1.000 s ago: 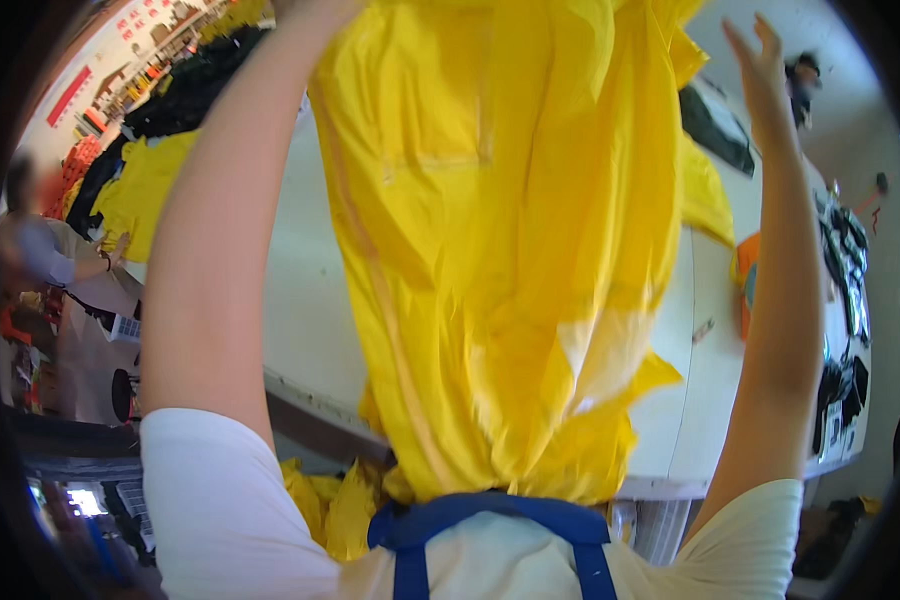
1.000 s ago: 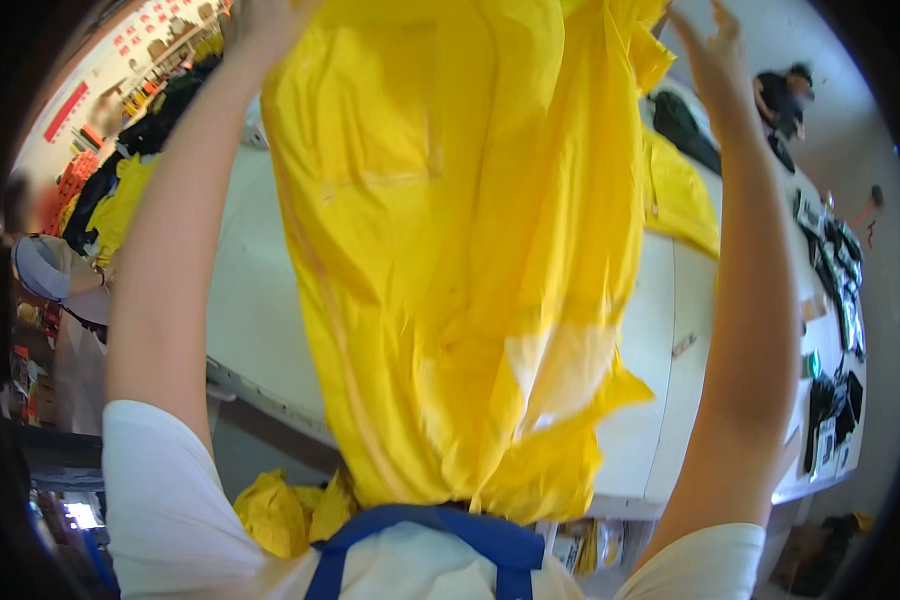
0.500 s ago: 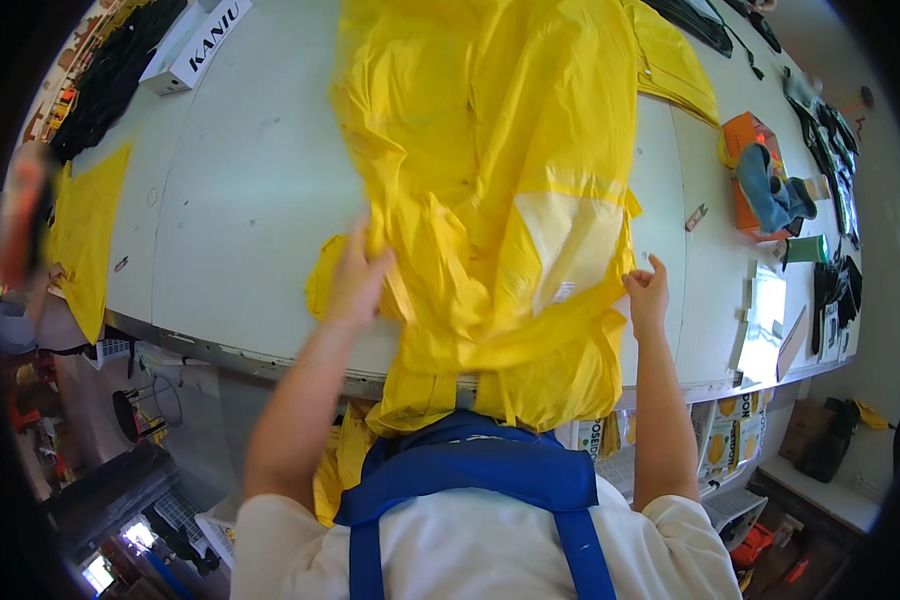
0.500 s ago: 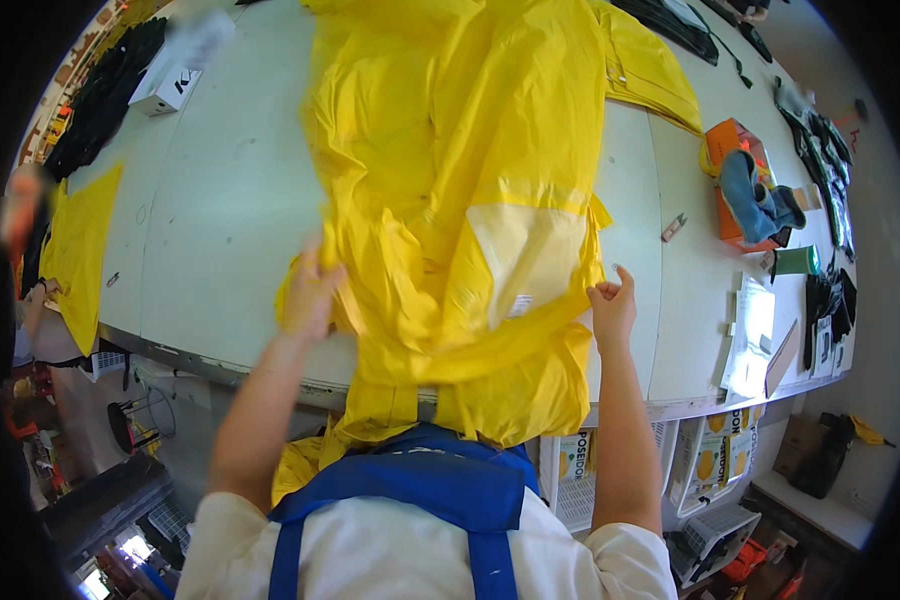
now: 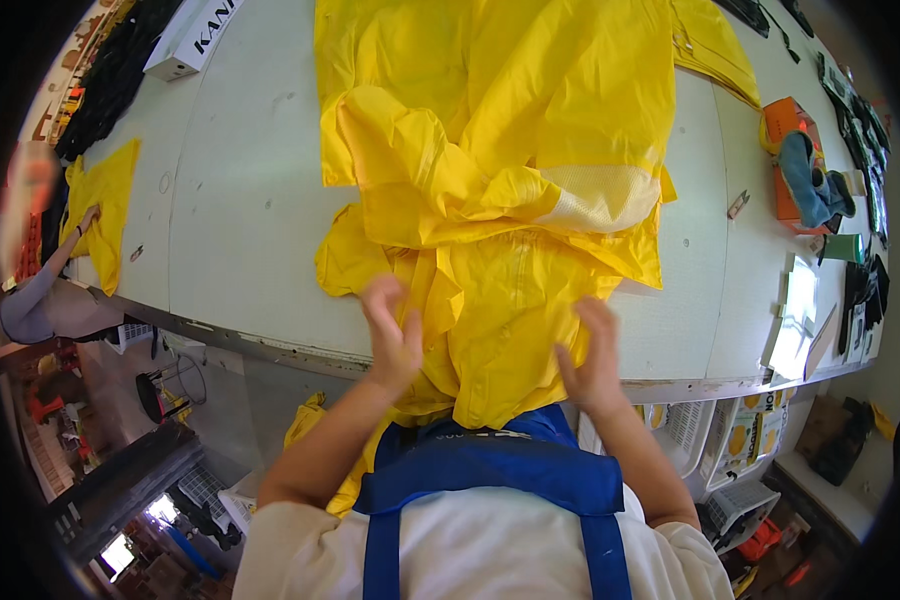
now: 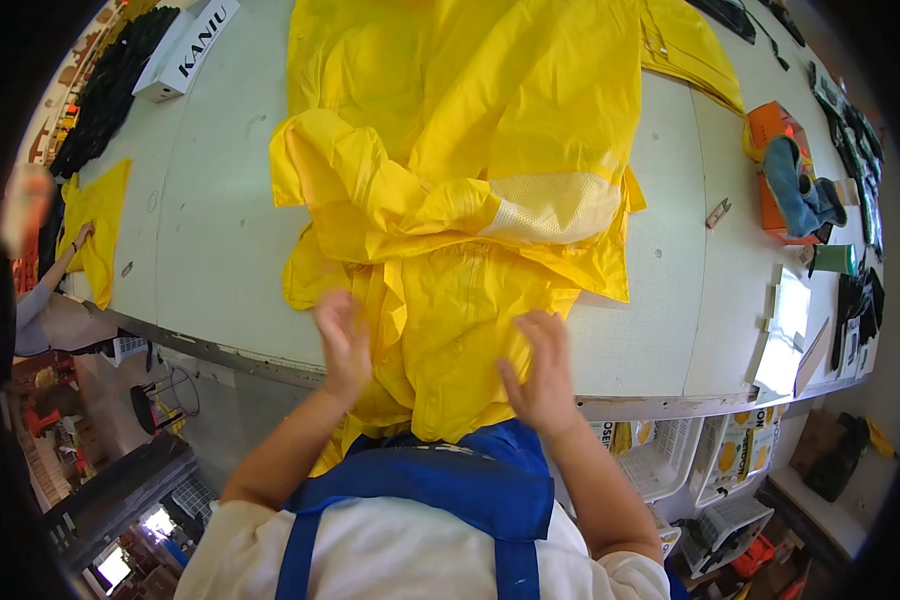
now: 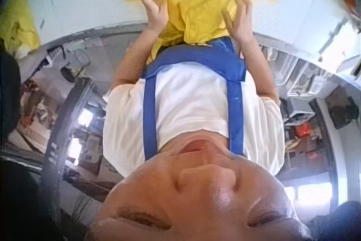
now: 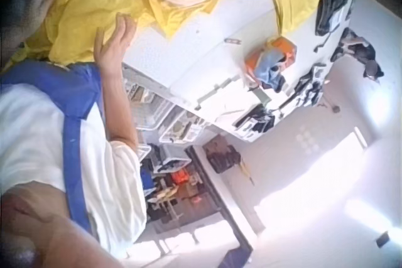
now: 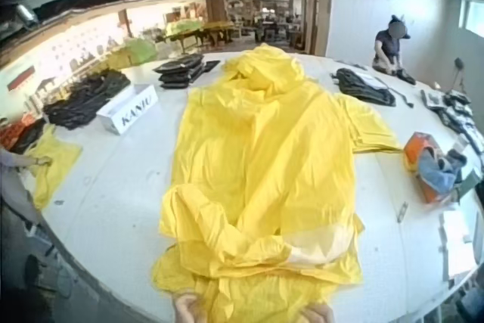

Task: The person folds a yellow raincoat on a large white table. They smooth the fabric, fold the sleeves and body, and place the folded item into a plastic bag. The person then repeats the process with another yellow raincoat.

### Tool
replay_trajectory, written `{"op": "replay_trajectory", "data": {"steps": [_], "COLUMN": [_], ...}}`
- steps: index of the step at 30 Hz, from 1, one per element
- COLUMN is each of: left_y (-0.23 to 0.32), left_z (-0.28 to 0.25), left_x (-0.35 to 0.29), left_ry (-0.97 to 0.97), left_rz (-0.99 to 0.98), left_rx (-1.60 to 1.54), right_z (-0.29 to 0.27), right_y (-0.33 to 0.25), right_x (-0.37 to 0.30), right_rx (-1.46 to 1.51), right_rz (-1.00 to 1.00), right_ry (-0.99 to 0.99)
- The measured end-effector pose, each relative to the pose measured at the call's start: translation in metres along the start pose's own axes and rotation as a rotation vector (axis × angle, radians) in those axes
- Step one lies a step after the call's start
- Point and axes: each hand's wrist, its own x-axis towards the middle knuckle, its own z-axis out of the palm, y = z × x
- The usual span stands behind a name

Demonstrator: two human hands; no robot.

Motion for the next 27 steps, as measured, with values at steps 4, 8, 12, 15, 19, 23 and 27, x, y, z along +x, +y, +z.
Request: {"op": "replay_trajectory", "data": {"steps": [4,8,12,15,19,23,27], "left_y": [-0.009,-0.034,-0.089,-0.059,-0.010,0.007,0.044], "left_z": [0.003,-0.015,-0.064,-0.084,-0.059,-0.028,0.056], "left_x": [-0.016,0.074,0.187,0.251,0.200,0.026,-0.033], "left_ry": [-0.337,-0.522,-0.350,-0.290,-0.309,-0.327,-0.422], "left_rz": [0.101,0.157,0.124,0.149,-0.110,-0.224,-0.418], "left_rx": [0.415,0.862,0.897,1.591,1.028,0.484,0.251], "right_z": [0.046,0.025,0.003,0.001,-0.009,-0.040,-0.054], "right_y": [0.025,0.081,0.102,0.098,0.084,0.061,0.083], "right_x": [0.012,0.054,0.086,0.108,0.106,0.051,-0.010], "right_rx": [-0.541,-0.648,-0.601,-0.592,-0.350,-0.018,0.174], "right_rz": [0.121,0.064,0.043,0.049,0.056,0.138,0.576], "right_ry": [-0.184,-0.207,-0.343,-0.382,-0.293,-0.021,-0.042]}}
